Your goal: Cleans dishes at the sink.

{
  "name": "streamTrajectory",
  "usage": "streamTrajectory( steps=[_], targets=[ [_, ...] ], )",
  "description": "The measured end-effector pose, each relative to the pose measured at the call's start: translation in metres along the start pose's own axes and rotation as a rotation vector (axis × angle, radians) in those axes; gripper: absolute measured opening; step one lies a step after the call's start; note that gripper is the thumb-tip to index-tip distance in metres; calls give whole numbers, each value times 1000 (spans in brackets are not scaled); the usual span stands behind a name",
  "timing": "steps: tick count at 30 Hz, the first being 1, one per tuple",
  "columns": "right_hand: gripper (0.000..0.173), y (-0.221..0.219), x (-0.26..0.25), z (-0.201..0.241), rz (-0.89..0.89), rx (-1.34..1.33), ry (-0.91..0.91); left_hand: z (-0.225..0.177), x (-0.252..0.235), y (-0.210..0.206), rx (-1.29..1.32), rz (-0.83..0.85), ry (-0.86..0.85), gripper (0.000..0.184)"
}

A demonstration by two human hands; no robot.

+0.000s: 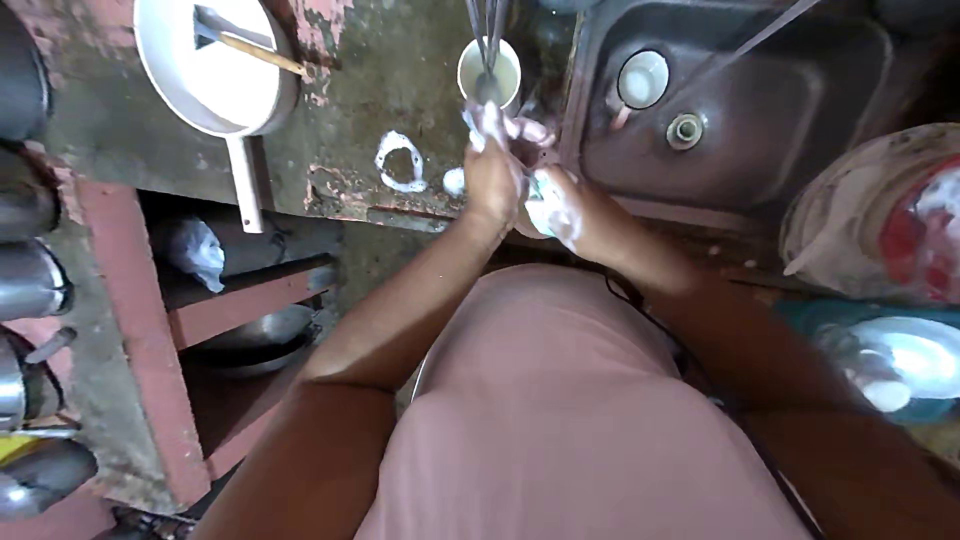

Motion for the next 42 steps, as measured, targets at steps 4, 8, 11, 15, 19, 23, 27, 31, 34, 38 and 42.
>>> streamTrajectory(
  steps=[4,8,11,15,19,23,27,31,34,38,42],
  targets=[
    [26,6,21,-32,-79,-387,35,-9,-5,13,130,91,-83,48],
    [26,18,39,-50,-399,-527,-44,-12,-12,2,147,194,-66,52],
    [34,17,44,-48,-462,-608,-61,-8,-14,-20,116,341,-33,49],
    [22,9,55,-34,-364,-601,-109,-13,-13,-57,176,528,-22,50],
    [16,-4,81,-35,-362,-833,-28,0,-5,-96,163,667,17,50],
    [16,-10,115,-34,-397,-947,14,11,14,-139,143,820,32,56],
    [27,-11,146,-33,-384,-974,55,15,32,-176,73,856,8,43],
    [33,3,189,-47,-447,-884,94,32,38,-205,-153,874,193,44],
    [29,18,240,-80,-525,-858,-67,46,43,-217,-378,960,356,40],
    [31,63,332,-134,-711,-554,-492,63,37,-206,-521,968,411,44],
    [35,105,404,-175,-679,-219,-912,72,19,-162,-544,776,396,42]
  ],
)
Point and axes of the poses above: each hand's wrist, its own x-axis away from the middle knuckle, its own y-axis out of the back of the hand, z = x × y, the point moved 9 cm from there along -x, towards the middle knuckle, and after that the axes turned 13 degrees about z, right-handed, at the moved point
